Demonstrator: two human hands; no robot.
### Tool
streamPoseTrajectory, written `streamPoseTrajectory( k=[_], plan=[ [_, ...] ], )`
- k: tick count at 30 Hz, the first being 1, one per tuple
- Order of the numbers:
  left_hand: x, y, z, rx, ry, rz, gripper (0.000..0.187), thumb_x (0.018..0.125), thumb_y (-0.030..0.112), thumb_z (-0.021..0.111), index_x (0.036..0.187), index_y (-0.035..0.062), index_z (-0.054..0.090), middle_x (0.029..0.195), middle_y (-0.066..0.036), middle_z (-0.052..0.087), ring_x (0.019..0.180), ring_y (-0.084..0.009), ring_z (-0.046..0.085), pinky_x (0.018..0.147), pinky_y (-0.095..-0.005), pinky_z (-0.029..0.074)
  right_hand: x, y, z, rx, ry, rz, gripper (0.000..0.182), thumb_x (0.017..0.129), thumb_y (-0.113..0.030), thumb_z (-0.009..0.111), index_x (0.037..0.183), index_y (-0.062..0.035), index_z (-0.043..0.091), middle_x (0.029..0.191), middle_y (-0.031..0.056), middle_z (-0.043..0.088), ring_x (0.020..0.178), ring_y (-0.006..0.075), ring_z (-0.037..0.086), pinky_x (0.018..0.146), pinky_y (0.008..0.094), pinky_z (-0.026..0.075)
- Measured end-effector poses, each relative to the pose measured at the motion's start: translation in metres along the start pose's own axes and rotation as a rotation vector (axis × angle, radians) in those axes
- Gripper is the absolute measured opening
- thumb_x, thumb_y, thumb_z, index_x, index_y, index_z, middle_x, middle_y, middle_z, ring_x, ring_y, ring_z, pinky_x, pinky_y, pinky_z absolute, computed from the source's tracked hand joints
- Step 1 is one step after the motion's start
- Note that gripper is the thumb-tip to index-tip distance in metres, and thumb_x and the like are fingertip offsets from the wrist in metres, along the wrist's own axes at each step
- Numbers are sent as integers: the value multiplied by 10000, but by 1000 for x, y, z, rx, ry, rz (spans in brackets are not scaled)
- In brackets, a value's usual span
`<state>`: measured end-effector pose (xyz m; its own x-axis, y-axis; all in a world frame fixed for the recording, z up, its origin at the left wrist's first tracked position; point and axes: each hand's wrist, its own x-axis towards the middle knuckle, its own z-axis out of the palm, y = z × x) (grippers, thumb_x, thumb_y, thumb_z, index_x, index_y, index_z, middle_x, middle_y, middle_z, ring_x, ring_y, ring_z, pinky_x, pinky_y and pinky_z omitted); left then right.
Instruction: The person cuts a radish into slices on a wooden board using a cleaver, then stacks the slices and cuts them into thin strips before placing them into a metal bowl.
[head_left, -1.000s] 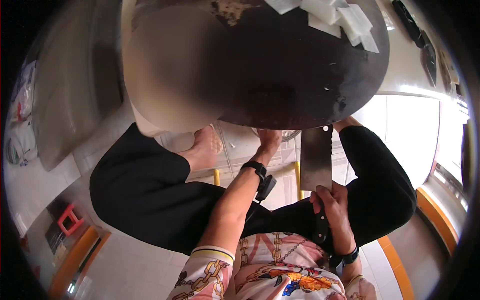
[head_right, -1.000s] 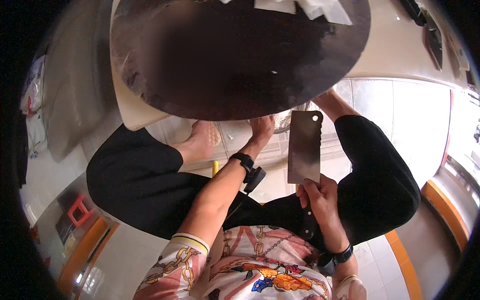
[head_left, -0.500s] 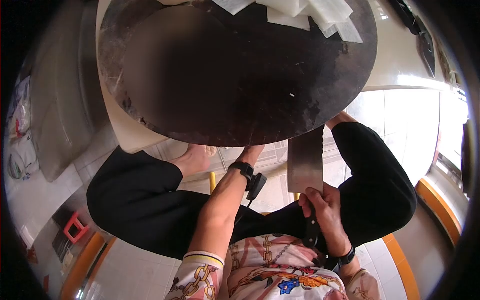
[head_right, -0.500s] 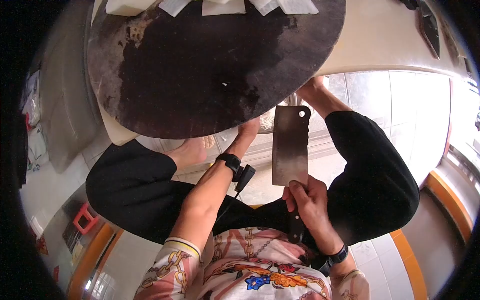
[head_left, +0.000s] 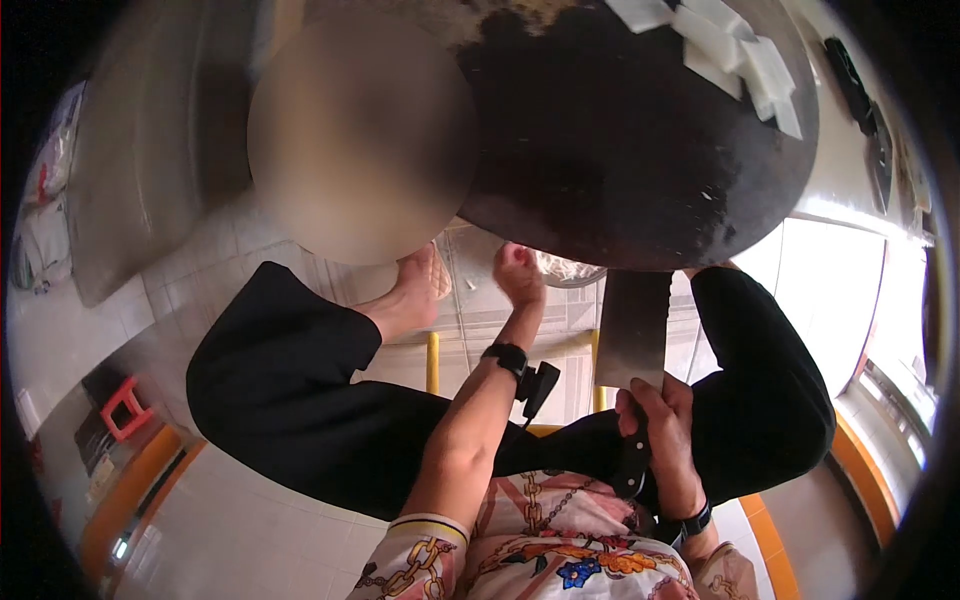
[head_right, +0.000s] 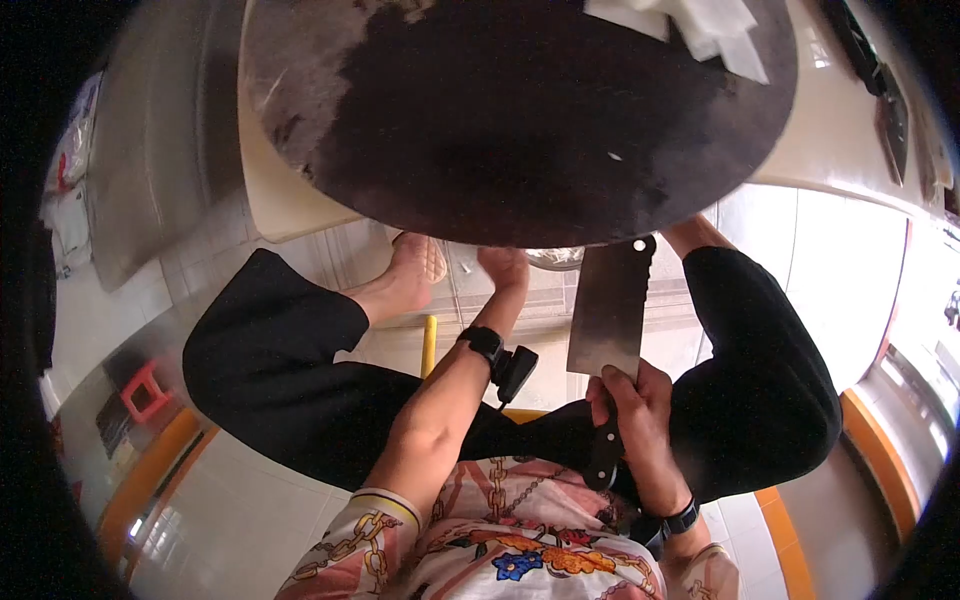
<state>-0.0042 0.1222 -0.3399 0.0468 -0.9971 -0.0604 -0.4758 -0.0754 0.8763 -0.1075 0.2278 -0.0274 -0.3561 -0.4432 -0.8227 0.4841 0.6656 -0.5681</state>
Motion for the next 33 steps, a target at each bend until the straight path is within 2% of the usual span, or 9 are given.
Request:
streamPoseTrajectory(
  k=[2, 4, 6, 10, 19, 22, 29, 32, 33],
  plan=[
    [-11, -20, -23, 220, 81, -385, 116, 759, 125, 690, 849, 53, 670, 773, -121, 677, 726, -262, 656, 688, -360, 520, 0, 0, 2, -5, -4, -12, 163, 902, -119, 508, 842, 18, 573, 661, 68, 577, 459, 92, 478, 438, 240, 388],
    [-26, -52, -44, 312, 111, -410, 160, 745, 138, 714, 854, 36, 658, 741, -131, 662, 697, -281, 647, 680, -381, 524, -3, -3, 6, -54, 14, -27, 156, 904, -120, 513, 823, 6, 557, 661, 69, 577, 457, 94, 476, 435, 244, 395],
    [-62, -172, -27, 156, 283, -403, 224, 719, 137, 739, 884, 17, 648, 775, -148, 668, 713, -288, 650, 678, -391, 521, -2, -3, 9, -62, 38, -11, 162, 904, -111, 509, 818, 11, 572, 656, 67, 585, 461, 95, 486, 440, 244, 390],
    [-21, -76, -57, 333, 171, -771, 237, 722, 122, 731, 910, 16, 631, 781, -157, 661, 735, -304, 651, 670, -393, 517, 0, -1, 16, -93, 98, -2, 196, 911, -113, 507, 781, 12, 585, 640, 61, 586, 467, 98, 499, 451, 245, 389],
    [-14, -73, -58, 336, 96, -611, 117, 766, 114, 646, 849, 41, 605, 818, -164, 658, 739, -335, 651, 660, -421, 523, 1, -9, 32, -282, 86, 21, 232, 922, -117, 495, 745, 7, 579, 620, 56, 582, 470, 99, 502, 455, 245, 391],
    [-54, -192, -20, 349, -106, -331, 133, 767, 132, 644, 848, 47, 580, 765, -144, 630, 718, -341, 632, 656, -434, 505, 1, -8, 31, -272, 87, 23, 223, 922, -112, 500, 753, 10, 579, 626, 57, 584, 469, 100, 501, 452, 246, 390],
    [34, -51, -41, 132, -125, -354, 125, 817, 105, 579, 922, 43, 552, 823, -158, 607, 777, -355, 596, 682, -432, 475, 1, -9, 33, -281, 78, 29, 154, 906, -105, 532, 814, 15, 563, 642, 86, 586, 443, 109, 497, 415, 250, 415],
    [63, -60, -26, 324, 177, -65, 148, 825, 70, 561, 970, 36, 566, 821, -173, 623, 766, -363, 613, 690, -446, 486, 4, -9, 34, -300, 74, 47, 157, 909, -108, 531, 812, 12, 562, 645, 83, 583, 445, 108, 495, 417, 248, 414],
    [69, -59, -27, 357, 105, -200, 175, 840, 84, 568, 1003, 23, 579, 804, -180, 635, 768, -376, 628, 690, -463, 491, 4, -8, 34, -306, 81, 52, 158, 908, -109, 531, 810, 11, 562, 646, 82, 582, 446, 107, 494, 418, 247, 413]
  ],
)
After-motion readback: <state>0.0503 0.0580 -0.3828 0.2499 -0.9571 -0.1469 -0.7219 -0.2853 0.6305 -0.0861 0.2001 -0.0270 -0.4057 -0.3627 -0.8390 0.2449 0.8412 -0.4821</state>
